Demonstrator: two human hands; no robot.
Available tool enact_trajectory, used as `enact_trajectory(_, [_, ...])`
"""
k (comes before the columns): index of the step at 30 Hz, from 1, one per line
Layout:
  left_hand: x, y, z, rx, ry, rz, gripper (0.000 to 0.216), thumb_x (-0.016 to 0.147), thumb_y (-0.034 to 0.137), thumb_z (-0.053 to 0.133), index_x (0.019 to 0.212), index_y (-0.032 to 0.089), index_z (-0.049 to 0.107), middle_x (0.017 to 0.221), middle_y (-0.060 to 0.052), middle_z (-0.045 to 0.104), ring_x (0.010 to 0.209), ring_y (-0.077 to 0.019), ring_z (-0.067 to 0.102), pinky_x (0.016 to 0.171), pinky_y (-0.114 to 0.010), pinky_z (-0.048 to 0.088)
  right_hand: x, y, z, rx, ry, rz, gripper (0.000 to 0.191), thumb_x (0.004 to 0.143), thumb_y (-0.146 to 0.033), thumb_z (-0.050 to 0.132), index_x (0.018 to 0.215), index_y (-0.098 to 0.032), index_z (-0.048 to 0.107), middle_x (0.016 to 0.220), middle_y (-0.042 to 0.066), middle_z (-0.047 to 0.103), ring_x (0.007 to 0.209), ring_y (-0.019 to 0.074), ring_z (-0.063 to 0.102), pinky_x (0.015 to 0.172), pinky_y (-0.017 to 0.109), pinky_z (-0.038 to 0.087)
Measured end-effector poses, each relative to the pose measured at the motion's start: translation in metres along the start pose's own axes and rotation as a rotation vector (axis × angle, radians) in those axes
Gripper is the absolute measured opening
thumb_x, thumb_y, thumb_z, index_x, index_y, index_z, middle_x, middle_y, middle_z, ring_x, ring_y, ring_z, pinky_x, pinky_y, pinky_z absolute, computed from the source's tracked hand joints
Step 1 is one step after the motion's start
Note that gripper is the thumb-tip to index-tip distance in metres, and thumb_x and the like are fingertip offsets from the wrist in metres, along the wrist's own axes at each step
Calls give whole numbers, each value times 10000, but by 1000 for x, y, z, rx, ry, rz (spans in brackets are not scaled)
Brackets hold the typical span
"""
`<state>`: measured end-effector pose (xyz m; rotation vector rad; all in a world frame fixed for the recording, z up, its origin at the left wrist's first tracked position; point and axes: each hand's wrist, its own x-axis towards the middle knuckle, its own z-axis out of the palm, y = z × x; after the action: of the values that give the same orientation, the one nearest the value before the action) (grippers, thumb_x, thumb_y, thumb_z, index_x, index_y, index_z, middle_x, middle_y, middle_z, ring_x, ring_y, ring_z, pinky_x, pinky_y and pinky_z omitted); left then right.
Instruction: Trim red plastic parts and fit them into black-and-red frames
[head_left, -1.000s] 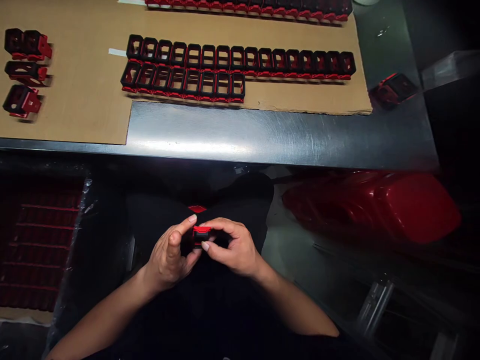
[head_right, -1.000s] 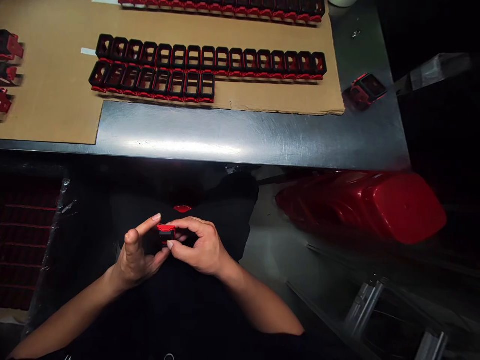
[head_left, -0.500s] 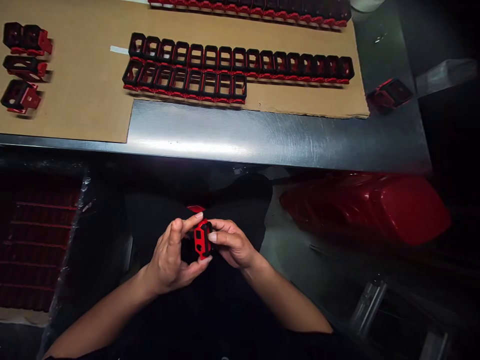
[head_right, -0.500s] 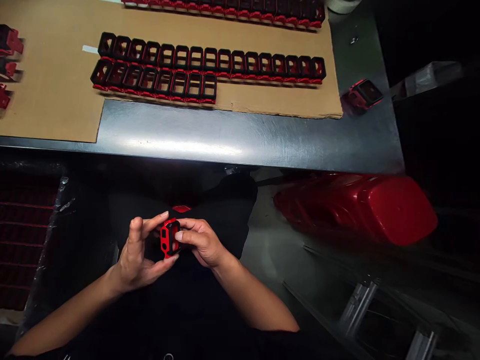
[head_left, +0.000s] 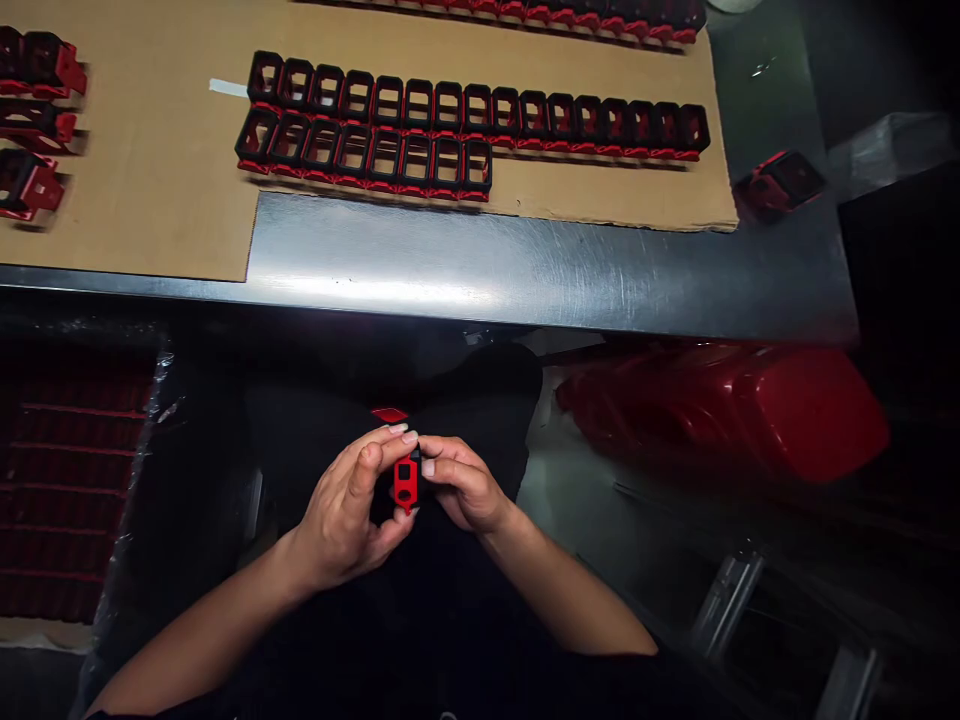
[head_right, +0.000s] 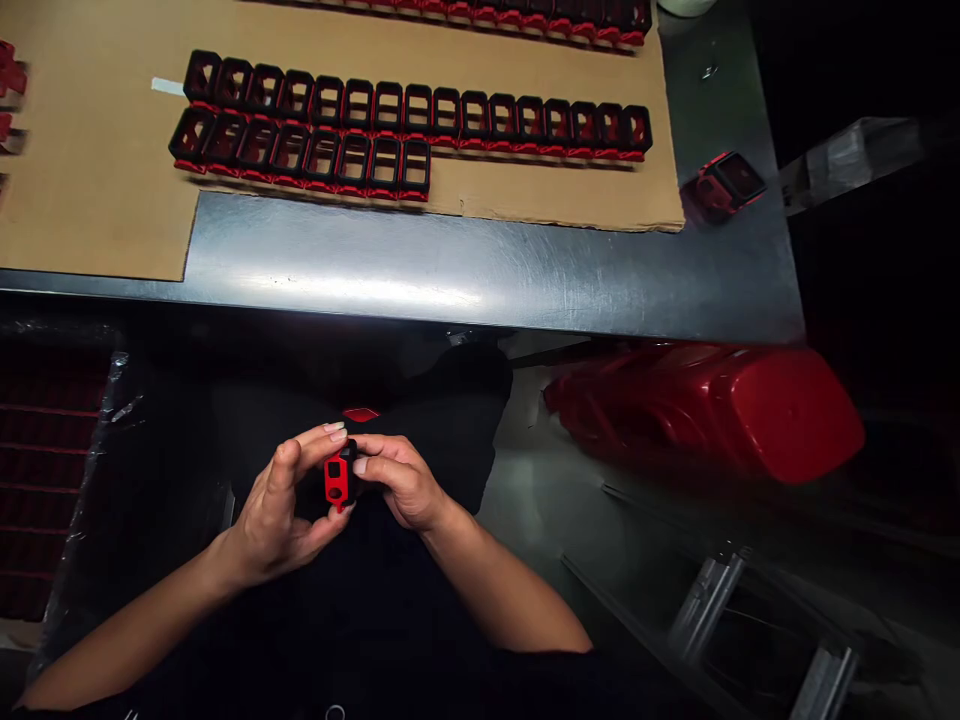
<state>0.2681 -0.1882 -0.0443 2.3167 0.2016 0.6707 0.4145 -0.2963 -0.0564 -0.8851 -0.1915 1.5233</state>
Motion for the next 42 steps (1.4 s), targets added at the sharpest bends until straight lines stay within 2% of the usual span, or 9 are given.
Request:
enact_trajectory(5, [2, 4, -3, -28, -51, -3, 1086, 786, 51, 688, 1598, 100, -31, 1360, -236, 605, 1299, -288, 580, 993, -511, 562, -3, 0, -1, 11, -49, 47, 358, 805, -399, 685, 1023, -120, 745, 892, 88, 740, 760, 199, 684, 725, 332, 561])
enact_trajectory(14, [3, 10, -9, -35, -130, -150, 1110, 801, 143, 712, 1608, 169, -49, 1354, -198, 632, 1222, -282, 633, 981, -500, 562, -3, 6, -3, 44, -28, 146, 408, 807, -440, 698, 1025, -98, 746, 947, 137, 777, 669, 197, 728, 653, 313, 575])
enact_trajectory(22, [4, 9, -10, -52, -148, -172, 1111, 810, 155, 705, 1605, 157, -71, 1348, -203, 626, 1221, -280, 617, 1001, -517, 551, -3, 8, -3, 75, -42, 169, 467, 808, -436, 699, 1118, -88, 719, 993, 168, 777, 643, 195, 734, 620, 294, 562])
enact_trajectory(29, [3, 7, -10, -51, -107, -176, 1072, 819, 180, 708, 1608, 142, -17, 1335, -217, 623, 1228, -288, 636, 1002, -511, 565, -4, 5, 0, 62, -22, 159, 409, 790, -400, 739, 1079, -112, 718, 990, 136, 774, 680, 167, 722, 608, 242, 546])
enact_trajectory(33, [4, 8, -10, -71, -93, -215, 1066, 820, 211, 718, 1610, 149, 5, 1322, -212, 631, 1190, -286, 663, 972, -482, 592, -3, 2, 2, 41, -11, 163, 412, 794, -439, 757, 1041, -113, 717, 918, 110, 762, 702, 171, 717, 608, 236, 533])
enact_trajectory(39, [3, 7, -10, -88, -77, -253, 1081, 812, 235, 750, 1610, 146, 27, 1340, -205, 613, 1184, -266, 666, 989, -440, 591, -1, 0, 4, 44, 10, 99, 366, 782, -455, 791, 924, -123, 729, 752, 37, 699, 631, 121, 643, 595, 211, 509])
enact_trajectory(42, [3, 4, -12, -90, -71, -270, 1055, 816, 213, 739, 1611, 165, 48, 1348, -189, 594, 1194, -257, 655, 1006, -432, 582, -1, -1, 1, 54, 37, 89, 364, 778, -448, 801, 960, -138, 751, 779, 28, 707, 635, 115, 646, 599, 215, 528])
